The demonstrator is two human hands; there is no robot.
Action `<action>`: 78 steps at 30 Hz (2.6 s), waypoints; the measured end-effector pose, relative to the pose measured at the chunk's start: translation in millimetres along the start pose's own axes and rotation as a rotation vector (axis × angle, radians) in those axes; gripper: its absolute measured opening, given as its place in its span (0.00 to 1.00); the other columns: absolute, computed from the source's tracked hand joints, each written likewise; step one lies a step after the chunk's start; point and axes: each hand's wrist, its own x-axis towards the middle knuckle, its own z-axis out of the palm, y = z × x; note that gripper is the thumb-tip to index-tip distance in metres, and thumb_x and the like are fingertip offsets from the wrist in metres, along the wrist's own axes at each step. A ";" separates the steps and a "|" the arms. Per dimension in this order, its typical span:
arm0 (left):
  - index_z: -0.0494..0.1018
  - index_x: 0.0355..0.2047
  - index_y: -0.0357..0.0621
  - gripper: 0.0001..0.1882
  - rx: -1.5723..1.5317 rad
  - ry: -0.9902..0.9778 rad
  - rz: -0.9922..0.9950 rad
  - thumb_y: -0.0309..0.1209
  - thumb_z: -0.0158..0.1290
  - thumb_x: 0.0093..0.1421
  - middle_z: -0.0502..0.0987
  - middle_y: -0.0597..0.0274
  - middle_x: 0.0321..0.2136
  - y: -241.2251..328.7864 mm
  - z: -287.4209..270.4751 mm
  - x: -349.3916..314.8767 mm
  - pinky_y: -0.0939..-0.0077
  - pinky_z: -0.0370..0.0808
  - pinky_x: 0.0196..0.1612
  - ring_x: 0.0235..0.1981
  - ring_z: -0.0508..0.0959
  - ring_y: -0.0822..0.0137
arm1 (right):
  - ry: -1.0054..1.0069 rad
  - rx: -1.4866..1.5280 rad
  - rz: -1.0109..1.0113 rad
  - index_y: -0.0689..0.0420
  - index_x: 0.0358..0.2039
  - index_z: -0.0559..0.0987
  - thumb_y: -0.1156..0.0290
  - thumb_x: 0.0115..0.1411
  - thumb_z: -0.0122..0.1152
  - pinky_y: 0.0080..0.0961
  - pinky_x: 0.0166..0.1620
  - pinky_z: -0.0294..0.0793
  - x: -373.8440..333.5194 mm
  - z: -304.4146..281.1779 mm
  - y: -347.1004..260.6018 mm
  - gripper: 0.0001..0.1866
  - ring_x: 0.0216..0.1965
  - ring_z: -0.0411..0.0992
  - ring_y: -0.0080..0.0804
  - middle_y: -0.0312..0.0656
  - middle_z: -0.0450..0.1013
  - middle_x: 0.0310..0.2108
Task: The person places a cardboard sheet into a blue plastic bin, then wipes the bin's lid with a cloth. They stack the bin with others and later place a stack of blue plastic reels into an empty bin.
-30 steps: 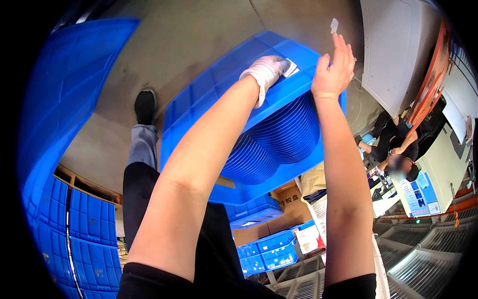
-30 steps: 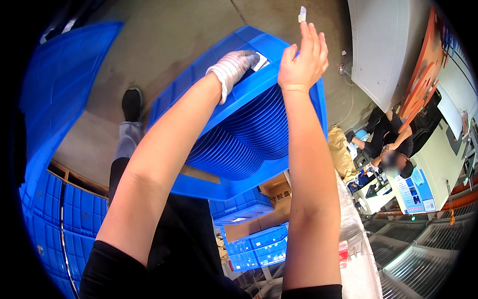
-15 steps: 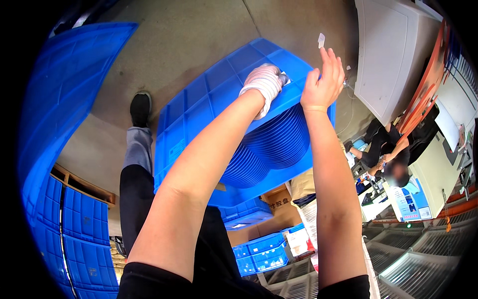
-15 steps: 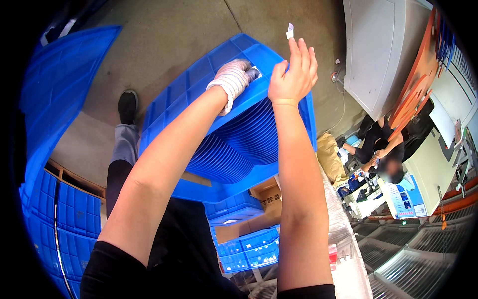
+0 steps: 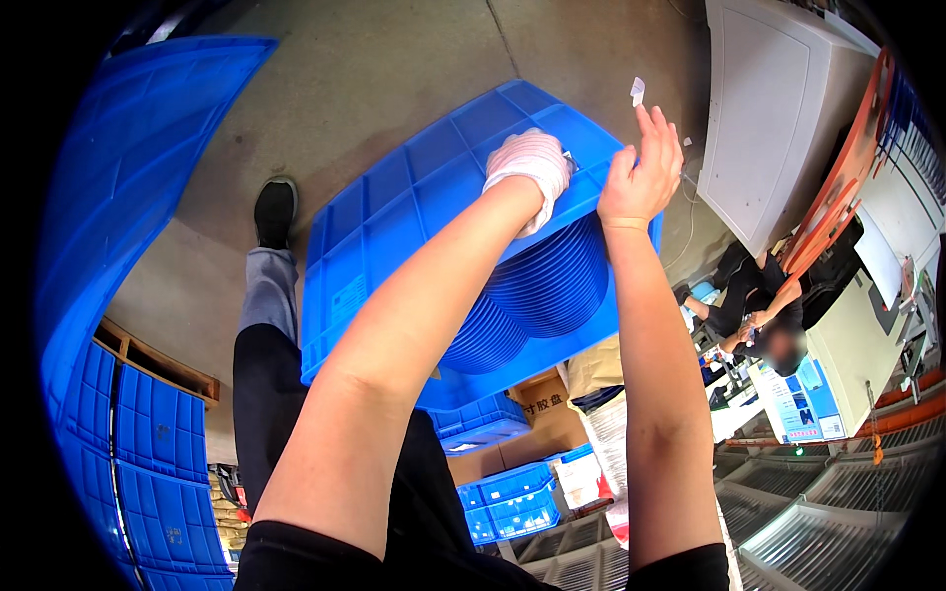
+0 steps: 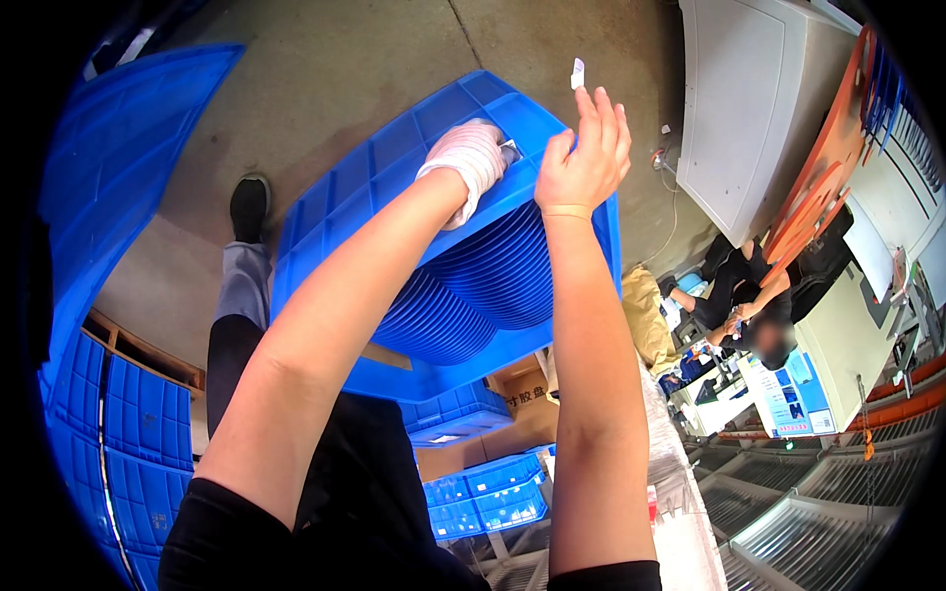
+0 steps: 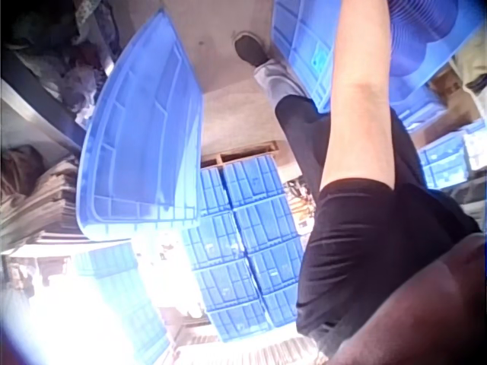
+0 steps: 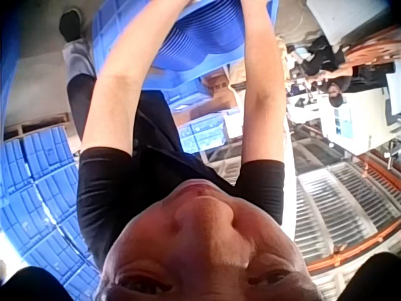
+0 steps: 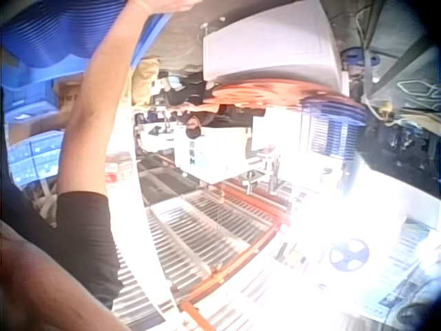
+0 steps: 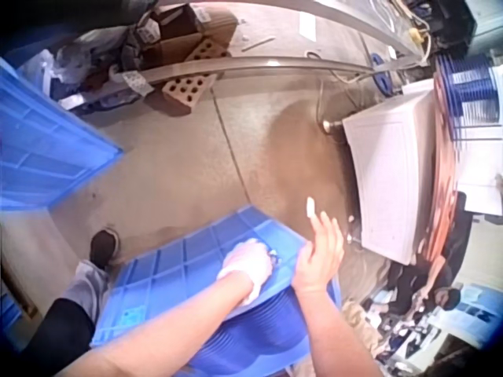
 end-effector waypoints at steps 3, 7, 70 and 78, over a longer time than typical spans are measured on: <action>0.75 0.49 0.45 0.23 0.062 -0.058 -0.034 0.46 0.53 0.59 0.74 0.53 0.52 1.3 -6.4 6.5 0.62 0.72 0.54 0.53 0.74 0.54 | 0.003 0.006 -0.008 0.46 0.52 0.76 0.71 0.51 0.49 0.42 0.60 0.57 1.0 0.9 -0.8 0.25 0.62 0.60 0.43 0.36 0.68 0.57; 0.74 0.50 0.44 0.28 0.131 0.028 -0.024 0.52 0.52 0.58 0.68 0.50 0.56 -6.6 -4.6 -0.7 0.61 0.68 0.56 0.55 0.71 0.52 | -0.002 0.005 0.000 0.46 0.50 0.77 0.71 0.51 0.49 0.42 0.60 0.57 -0.7 -1.0 0.0 0.24 0.62 0.60 0.43 0.36 0.68 0.57; 0.63 0.58 0.39 0.32 0.298 0.966 0.308 0.36 0.55 0.55 0.63 0.41 0.58 -371.5 -47.4 -526.3 0.56 0.60 0.62 0.59 0.64 0.44 | -0.217 1.813 0.858 0.61 0.62 0.59 0.73 0.61 0.54 0.31 0.61 0.59 -186.1 -157.1 -446.8 0.29 0.57 0.62 0.36 0.46 0.63 0.57; 0.49 0.65 0.35 0.44 -0.482 0.658 -0.073 0.55 0.48 0.61 0.63 0.41 0.60 -459.1 33.6 -493.8 0.65 0.63 0.60 0.60 0.65 0.49 | 0.162 1.812 1.093 0.64 0.56 0.65 0.64 0.62 0.48 0.38 0.57 0.66 -286.9 -248.9 -262.9 0.25 0.54 0.67 0.41 0.47 0.67 0.54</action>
